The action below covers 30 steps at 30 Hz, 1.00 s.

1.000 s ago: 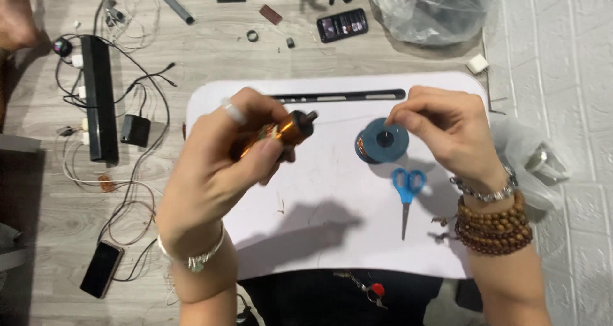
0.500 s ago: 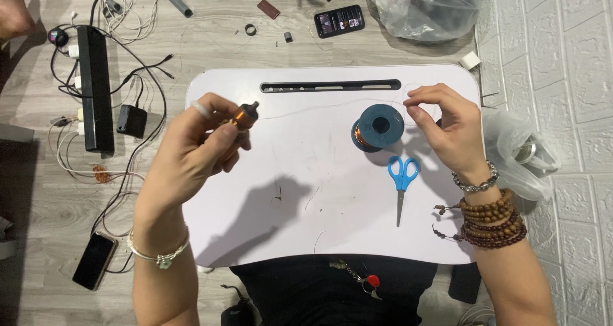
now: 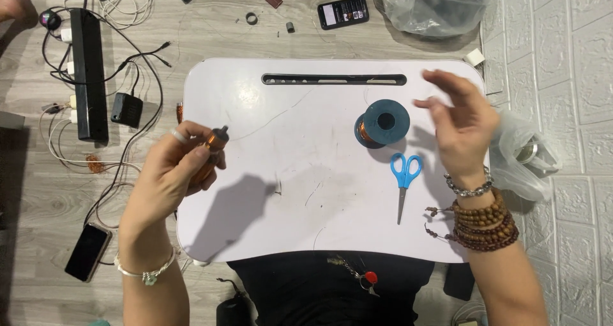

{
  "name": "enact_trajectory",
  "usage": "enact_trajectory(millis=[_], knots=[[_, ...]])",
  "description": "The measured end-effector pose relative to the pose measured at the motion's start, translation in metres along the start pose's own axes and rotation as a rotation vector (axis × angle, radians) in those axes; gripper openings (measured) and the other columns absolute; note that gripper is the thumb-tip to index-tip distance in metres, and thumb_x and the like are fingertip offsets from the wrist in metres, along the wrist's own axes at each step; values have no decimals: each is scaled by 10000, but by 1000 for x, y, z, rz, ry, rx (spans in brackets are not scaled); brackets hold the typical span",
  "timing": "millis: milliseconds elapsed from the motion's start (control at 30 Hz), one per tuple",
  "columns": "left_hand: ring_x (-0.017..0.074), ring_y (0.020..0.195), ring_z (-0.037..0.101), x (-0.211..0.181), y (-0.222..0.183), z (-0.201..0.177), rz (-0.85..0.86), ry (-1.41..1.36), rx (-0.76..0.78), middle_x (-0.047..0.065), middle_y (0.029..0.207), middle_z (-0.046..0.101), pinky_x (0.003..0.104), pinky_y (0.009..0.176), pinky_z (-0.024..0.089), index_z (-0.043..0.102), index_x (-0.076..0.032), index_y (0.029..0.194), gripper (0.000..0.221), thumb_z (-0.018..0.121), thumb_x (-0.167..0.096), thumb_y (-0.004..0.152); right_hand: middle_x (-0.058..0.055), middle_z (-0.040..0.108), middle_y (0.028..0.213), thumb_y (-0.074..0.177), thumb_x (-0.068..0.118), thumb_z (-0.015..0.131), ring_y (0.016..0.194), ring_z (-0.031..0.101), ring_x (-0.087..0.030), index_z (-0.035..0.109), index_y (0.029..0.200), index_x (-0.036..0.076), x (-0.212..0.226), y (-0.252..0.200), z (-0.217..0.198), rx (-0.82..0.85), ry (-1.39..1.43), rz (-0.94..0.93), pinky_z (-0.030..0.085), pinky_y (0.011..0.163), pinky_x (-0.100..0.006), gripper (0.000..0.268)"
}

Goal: The person winds a copper wire onto a motor armature by hand, rotating the armature and pulling the wire from a spool, and then secures the wire ends.

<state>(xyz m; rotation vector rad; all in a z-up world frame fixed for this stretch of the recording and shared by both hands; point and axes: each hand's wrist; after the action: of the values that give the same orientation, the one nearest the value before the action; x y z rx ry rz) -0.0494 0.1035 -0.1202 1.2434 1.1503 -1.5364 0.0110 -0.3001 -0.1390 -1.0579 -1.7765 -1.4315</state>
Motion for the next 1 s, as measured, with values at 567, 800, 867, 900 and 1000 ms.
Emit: enact_trajectory(millis=[567,800,867,900,1000], knots=[[146,506,514,24,-76,-24,-94,-3,23,120,765,661,245,417,382,619,4,1083,200,577,-155,968,-162,459,1508,895,355,633,1440,326,-461,650,1196,131,-23,1,47,510,-977,-323,241,1160,-679,375],[177,485,401,38,-79,-31,-183,-178,-61,225,766,628,276,444,302,610,25,1090,172,576,-92,968,-129,577,1275,865,159,683,1340,471,-409,622,821,125,-32,-9,60,503,-934,-443,261,1143,-693,82],[157,479,449,33,-73,-35,-57,-108,-8,183,768,646,263,407,349,606,21,1116,184,539,-81,978,-112,614,1243,882,204,662,1305,498,-346,697,805,123,-32,8,58,552,-814,-273,235,1155,-687,117],[137,472,498,32,-72,-36,60,-39,46,141,768,665,250,368,396,602,18,1141,203,502,-71,988,-96,650,1212,899,249,641,1270,525,-283,771,789,122,-34,12,58,598,-686,-96,209,1168,-681,213],[145,478,504,36,-72,-41,-4,-52,-12,147,790,685,264,377,394,593,-6,1168,220,524,-113,988,-105,667,1151,911,232,667,1052,641,-274,780,892,145,-67,38,40,510,-475,-63,457,969,-410,144]])
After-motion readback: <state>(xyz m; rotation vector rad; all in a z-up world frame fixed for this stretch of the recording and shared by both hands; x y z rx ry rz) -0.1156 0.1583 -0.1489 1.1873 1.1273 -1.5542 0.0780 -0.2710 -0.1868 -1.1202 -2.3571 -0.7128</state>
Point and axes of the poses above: each hand's wrist, its own y-axis towards the middle knuckle, its own z-axis out of the palm, x = y × z
